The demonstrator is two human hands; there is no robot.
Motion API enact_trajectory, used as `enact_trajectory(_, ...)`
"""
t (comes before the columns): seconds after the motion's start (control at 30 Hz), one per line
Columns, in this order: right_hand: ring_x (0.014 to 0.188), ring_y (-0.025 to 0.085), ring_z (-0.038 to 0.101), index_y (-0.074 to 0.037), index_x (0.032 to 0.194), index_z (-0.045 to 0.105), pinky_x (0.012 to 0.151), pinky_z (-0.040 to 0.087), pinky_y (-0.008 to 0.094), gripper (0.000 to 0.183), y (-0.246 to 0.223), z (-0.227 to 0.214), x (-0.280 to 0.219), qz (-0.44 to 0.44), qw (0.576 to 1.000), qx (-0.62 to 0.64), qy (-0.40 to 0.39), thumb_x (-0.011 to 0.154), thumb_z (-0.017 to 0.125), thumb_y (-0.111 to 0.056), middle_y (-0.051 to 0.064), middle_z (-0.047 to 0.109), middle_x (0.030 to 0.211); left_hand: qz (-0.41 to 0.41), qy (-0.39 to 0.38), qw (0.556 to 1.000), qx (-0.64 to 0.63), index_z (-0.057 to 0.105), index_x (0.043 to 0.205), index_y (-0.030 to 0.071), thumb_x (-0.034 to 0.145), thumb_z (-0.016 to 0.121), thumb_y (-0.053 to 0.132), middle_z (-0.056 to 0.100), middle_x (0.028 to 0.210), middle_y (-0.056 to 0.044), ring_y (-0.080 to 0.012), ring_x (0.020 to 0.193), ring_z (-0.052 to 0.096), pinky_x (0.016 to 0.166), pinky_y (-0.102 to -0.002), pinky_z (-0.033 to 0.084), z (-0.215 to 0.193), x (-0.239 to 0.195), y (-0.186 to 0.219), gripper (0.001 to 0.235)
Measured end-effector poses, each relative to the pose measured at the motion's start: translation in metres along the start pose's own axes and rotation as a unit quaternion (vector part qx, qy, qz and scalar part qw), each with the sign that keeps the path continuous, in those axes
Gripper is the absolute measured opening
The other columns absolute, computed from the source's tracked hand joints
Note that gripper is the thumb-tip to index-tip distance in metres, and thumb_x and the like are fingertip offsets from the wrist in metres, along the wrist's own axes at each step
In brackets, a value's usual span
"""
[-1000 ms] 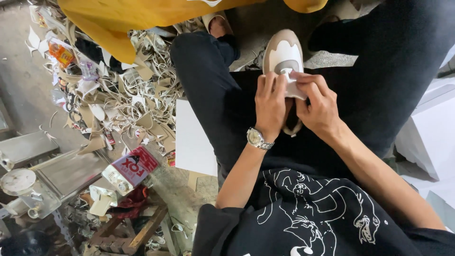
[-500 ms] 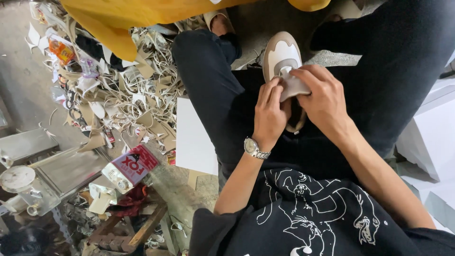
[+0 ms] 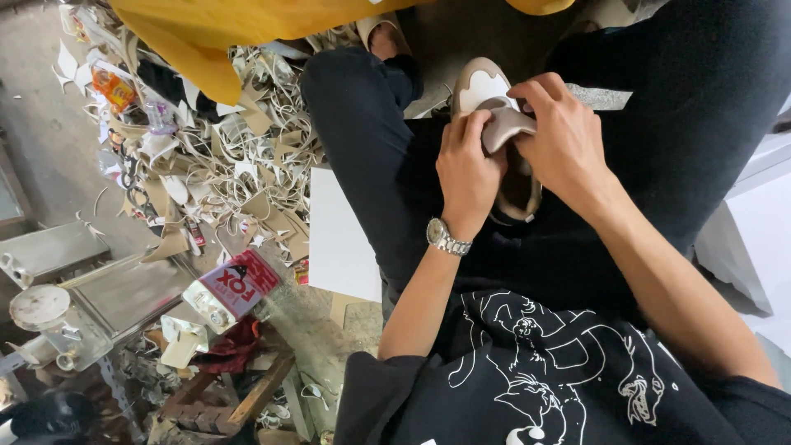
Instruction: Cleaning a sneaker with a cloth, inserting a foam form to maintain its shape, and placing it into a shoe box for packaging.
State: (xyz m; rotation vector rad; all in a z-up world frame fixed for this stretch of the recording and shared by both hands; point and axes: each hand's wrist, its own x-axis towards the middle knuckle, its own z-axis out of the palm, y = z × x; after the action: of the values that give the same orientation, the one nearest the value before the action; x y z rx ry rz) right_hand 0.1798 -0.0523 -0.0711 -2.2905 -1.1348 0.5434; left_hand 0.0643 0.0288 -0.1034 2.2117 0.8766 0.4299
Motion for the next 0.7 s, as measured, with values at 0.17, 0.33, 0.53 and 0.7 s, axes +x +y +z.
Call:
enact_trajectory(0.17, 0.074, 0.038, 0.07, -0.013, 0.106, 0.069, 0.063, 0.058, 0.047, 0.038, 0.028, 0.046, -0.002, -0.096, 0.977, -0.118, 0.146, 0.07, 0.071, 0.0, 0.003, 0.055, 0.095, 0.001, 0.03, 0.997, -0.067, 0.054, 0.114, 0.011, 0.083, 0.061, 0.004, 0.058, 0.1, -0.009, -0.0459, 0.092, 0.065, 0.07, -0.055, 0.057, -0.005, 0.007, 0.001, 0.033)
enact_trajectory(0.33, 0.079, 0.034, 0.068, -0.016, 0.104, 0.072, 0.063, 0.056, 0.042, 0.026, 0.036, 0.051, -0.011, -0.138, 0.964, -0.101, 0.202, 0.081, 0.071, -0.005, 0.001, 0.054, 0.095, 0.006, 0.024, 0.997, -0.08, 0.054, 0.11, 0.013, 0.083, 0.06, 0.005, 0.059, 0.102, -0.008, -0.0454, 0.095, 0.067, 0.077, -0.055, 0.058, 0.004, 0.005, -0.005, 0.029)
enact_trajectory(0.53, 0.086, 0.041, 0.067, -0.018, 0.12, 0.075, 0.069, 0.054, 0.048, 0.042, 0.024, 0.033, -0.02, -0.106, 0.98, 0.0, 0.167, 0.083, 0.066, -0.001, 0.006, 0.059, 0.102, 0.061, 0.056, 0.995, -0.053, 0.058, 0.109, 0.012, 0.076, 0.062, -0.003, 0.055, 0.106, -0.006, -0.0402, 0.104, 0.064, 0.084, -0.046, 0.06, 0.011, -0.004, -0.012, 0.037)
enact_trajectory(0.7, 0.1, 0.044, 0.069, -0.016, 0.124, 0.075, 0.082, 0.055, 0.049, 0.045, 0.016, 0.006, -0.035, -0.054, 0.984, 0.134, 0.101, 0.085, 0.065, 0.005, 0.01, 0.066, 0.113, 0.057, 0.052, 0.98, -0.183, 0.064, 0.106, 0.009, 0.068, 0.07, -0.011, 0.062, 0.12, -0.005, -0.0338, 0.117, 0.064, 0.1, -0.039, 0.057, -0.019, -0.022, 0.01, 0.043)
